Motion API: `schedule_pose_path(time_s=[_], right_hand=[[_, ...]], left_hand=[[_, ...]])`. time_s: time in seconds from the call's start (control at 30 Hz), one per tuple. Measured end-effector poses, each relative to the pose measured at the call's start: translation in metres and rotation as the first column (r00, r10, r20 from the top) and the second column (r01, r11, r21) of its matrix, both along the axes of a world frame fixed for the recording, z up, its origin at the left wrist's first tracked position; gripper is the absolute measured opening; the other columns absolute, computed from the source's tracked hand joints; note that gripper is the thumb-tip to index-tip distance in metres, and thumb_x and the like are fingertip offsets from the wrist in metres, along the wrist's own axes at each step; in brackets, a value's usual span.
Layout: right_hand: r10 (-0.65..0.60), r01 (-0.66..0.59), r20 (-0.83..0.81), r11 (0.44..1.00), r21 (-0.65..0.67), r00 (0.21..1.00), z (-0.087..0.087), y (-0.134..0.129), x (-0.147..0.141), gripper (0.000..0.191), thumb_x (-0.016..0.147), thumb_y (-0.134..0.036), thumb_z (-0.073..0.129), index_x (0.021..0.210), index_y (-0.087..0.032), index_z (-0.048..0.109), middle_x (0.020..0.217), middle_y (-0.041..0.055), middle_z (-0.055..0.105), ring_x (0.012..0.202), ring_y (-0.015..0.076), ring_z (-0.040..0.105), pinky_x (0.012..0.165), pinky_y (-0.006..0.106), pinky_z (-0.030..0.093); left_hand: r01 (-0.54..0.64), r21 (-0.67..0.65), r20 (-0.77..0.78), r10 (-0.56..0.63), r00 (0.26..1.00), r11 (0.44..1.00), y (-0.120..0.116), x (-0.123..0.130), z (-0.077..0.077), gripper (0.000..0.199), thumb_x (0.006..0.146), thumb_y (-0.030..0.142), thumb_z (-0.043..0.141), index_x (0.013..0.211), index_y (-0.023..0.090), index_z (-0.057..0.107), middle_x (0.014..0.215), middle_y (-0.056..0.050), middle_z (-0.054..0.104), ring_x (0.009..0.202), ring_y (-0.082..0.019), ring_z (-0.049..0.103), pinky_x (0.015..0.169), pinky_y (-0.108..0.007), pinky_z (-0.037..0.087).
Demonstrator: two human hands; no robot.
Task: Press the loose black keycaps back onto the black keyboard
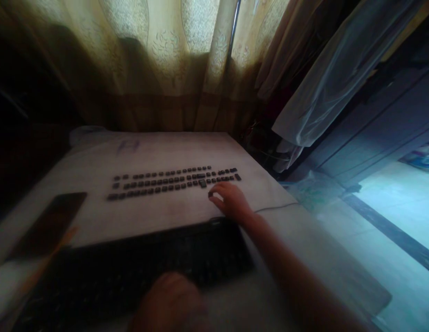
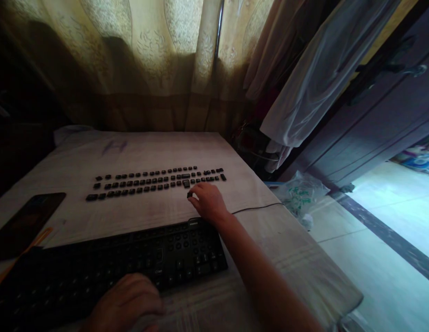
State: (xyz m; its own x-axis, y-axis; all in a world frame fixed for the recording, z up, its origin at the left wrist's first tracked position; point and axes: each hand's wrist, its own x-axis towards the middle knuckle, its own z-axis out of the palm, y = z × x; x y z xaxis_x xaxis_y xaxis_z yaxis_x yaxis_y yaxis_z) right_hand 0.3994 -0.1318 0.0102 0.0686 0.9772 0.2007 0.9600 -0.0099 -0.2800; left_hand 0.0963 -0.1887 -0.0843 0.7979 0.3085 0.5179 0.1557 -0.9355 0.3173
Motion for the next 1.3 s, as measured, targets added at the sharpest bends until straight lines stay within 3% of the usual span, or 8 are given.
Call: schedule_pose_path(time_s=[0.07, 0.17, 0.27, 0.37, 0.63, 0.87, 1.07, 1.3], right_hand=[[0.019, -0.020, -0.059, 1.000, -0.020, 0.998, 0.002, -0.025, -0.005, 0.017, 0.089, -0.017, 0.066, 0.106, -0.019, 0.071, 0.102, 0.0056, 0.073, 0.087, 0.0165, 0.067, 0.080, 0.029, 0.050], [0.031, -0.033, -0.297, 0.999, -0.001, 0.954, -0.002, -0.064, -0.009, 0.015, 0.088, -0.020, 0.065, 0.101, -0.021, 0.071, 0.092, 0.0030, 0.074, 0.077, 0.0155, 0.067, 0.072, 0.027, 0.051], [-0.029, 0.036, -0.447, 0.999, 0.007, 0.894, -0.013, -0.092, -0.011, 0.015, 0.084, -0.022, 0.066, 0.098, -0.023, 0.071, 0.089, 0.0029, 0.075, 0.076, 0.0173, 0.068, 0.069, 0.028, 0.053], [-0.045, 0.038, -0.520, 0.999, -0.025, 0.853, -0.023, -0.108, -0.012, 0.017, 0.083, -0.021, 0.066, 0.099, -0.022, 0.072, 0.089, 0.0035, 0.075, 0.075, 0.0174, 0.069, 0.068, 0.028, 0.054], [0.091, -0.074, -0.451, 0.996, 0.055, 0.888, -0.032, -0.113, -0.015, 0.017, 0.084, -0.020, 0.066, 0.099, -0.022, 0.073, 0.094, 0.0057, 0.076, 0.086, 0.0192, 0.070, 0.080, 0.032, 0.055], [0.113, -0.105, -0.382, 0.994, 0.041, 0.917, -0.033, -0.112, -0.020, 0.016, 0.083, -0.021, 0.068, 0.097, -0.023, 0.075, 0.092, 0.0058, 0.075, 0.085, 0.0197, 0.069, 0.078, 0.033, 0.054], [0.104, -0.097, -0.359, 0.995, 0.038, 0.927, -0.032, -0.111, -0.024, 0.019, 0.080, -0.017, 0.068, 0.096, -0.023, 0.076, 0.091, 0.0059, 0.073, 0.082, 0.0197, 0.068, 0.074, 0.032, 0.054], [0.120, -0.116, -0.348, 0.993, 0.031, 0.930, -0.031, -0.112, -0.023, 0.017, 0.081, -0.018, 0.067, 0.096, -0.021, 0.076, 0.089, 0.0059, 0.074, 0.081, 0.0196, 0.069, 0.075, 0.033, 0.053]], left_hand=[[-0.003, 0.007, 0.158, 0.002, 0.987, 1.000, 0.006, 0.019, 0.010, 0.023, 0.098, 0.033, 0.046, 0.088, 0.025, 0.066, 0.080, -0.001, 0.065, 0.074, -0.018, 0.059, 0.069, -0.031, 0.050], [-0.044, 0.061, 0.217, 0.030, 0.976, 0.997, 0.007, 0.037, 0.028, 0.020, 0.095, 0.027, 0.046, 0.094, 0.025, 0.066, 0.085, -0.002, 0.067, 0.078, -0.019, 0.059, 0.072, -0.032, 0.049], [-0.041, 0.120, 0.186, 0.018, 0.982, 0.992, 0.001, 0.046, 0.040, 0.023, 0.097, 0.023, 0.044, 0.095, 0.024, 0.066, 0.085, -0.002, 0.067, 0.081, -0.019, 0.060, 0.077, -0.032, 0.049], [-0.001, 0.161, 0.117, -0.018, 0.993, 0.987, -0.007, 0.053, 0.039, 0.024, 0.100, 0.023, 0.045, 0.094, 0.023, 0.067, 0.089, -0.001, 0.070, 0.087, -0.018, 0.061, 0.087, -0.032, 0.047], [-0.020, 0.202, 0.005, 0.020, 1.000, 0.979, -0.013, 0.059, 0.023, 0.029, 0.105, 0.028, 0.043, 0.119, 0.021, 0.067, 0.121, -0.001, 0.069, 0.118, -0.019, 0.057, 0.110, -0.035, 0.034], [-0.038, 0.246, -0.050, 0.052, 0.997, 0.968, -0.007, 0.059, 0.018, 0.036, 0.104, 0.032, 0.040, 0.128, 0.016, 0.061, 0.126, -0.006, 0.067, 0.120, -0.021, 0.054, 0.109, -0.039, 0.036], [0.021, 0.256, -0.165, 0.022, 0.986, 0.967, -0.001, 0.055, 0.031, 0.037, 0.103, 0.029, 0.042, 0.133, 0.015, 0.058, 0.127, -0.008, 0.067, 0.120, -0.022, 0.056, 0.105, -0.037, 0.041], [-0.022, 0.269, -0.084, 0.046, 0.995, 0.963, 0.000, 0.063, 0.029, 0.041, 0.103, 0.035, 0.040, 0.132, 0.013, 0.058, 0.133, -0.009, 0.064, 0.126, -0.024, 0.051, 0.109, -0.040, 0.033]])
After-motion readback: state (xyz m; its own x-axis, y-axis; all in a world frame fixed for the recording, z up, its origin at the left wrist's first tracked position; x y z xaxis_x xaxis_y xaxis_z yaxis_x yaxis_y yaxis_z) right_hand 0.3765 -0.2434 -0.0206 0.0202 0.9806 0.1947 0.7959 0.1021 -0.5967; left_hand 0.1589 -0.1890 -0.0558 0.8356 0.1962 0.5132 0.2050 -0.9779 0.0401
